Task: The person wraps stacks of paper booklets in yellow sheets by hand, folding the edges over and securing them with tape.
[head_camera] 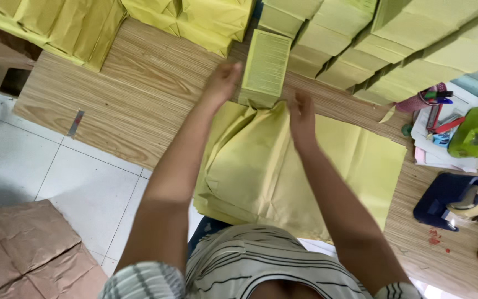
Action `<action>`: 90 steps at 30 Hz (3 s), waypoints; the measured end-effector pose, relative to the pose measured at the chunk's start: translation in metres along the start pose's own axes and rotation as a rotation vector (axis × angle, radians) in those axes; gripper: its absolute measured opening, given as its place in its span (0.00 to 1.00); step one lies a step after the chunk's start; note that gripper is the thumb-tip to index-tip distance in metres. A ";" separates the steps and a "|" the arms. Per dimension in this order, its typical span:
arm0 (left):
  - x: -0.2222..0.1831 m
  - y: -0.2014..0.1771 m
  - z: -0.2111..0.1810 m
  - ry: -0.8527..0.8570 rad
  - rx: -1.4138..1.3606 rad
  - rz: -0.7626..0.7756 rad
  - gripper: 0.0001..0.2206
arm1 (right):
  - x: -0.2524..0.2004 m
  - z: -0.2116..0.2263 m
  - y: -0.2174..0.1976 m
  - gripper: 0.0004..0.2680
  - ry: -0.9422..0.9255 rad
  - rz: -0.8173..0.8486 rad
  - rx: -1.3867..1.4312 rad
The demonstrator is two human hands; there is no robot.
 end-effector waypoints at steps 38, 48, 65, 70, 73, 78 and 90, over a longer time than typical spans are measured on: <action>-0.113 0.233 0.040 0.663 -0.018 0.392 0.41 | -0.085 -0.073 -0.192 0.39 -0.313 0.395 -0.460; -0.133 0.209 -0.010 0.307 -0.283 0.476 0.47 | -0.111 -0.124 -0.213 0.31 0.345 0.134 0.505; -0.106 0.143 -0.065 0.314 0.308 -0.388 0.26 | -0.062 -0.083 -0.186 0.25 0.186 -0.230 -0.377; 0.027 0.075 -0.007 0.027 0.099 -0.406 0.28 | 0.031 -0.055 -0.081 0.20 0.315 -0.085 0.123; 0.075 0.084 0.030 -0.192 0.034 -0.081 0.38 | 0.065 -0.048 -0.008 0.20 0.399 0.078 0.066; 0.060 0.072 0.003 -0.246 -0.138 0.105 0.35 | 0.105 -0.083 0.067 0.22 0.495 0.093 0.313; 0.063 0.064 0.010 -0.415 -0.539 0.233 0.39 | 0.116 -0.003 0.078 0.38 0.877 0.124 0.649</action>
Point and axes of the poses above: each hand's wrist, its own x-axis towards the middle knuckle, its own y-axis out of the palm, z = x × y, the point moved 2 cm from there along x, towards the middle knuckle, and after that the axes turned 7 degrees about x, right-handed, at the moved point
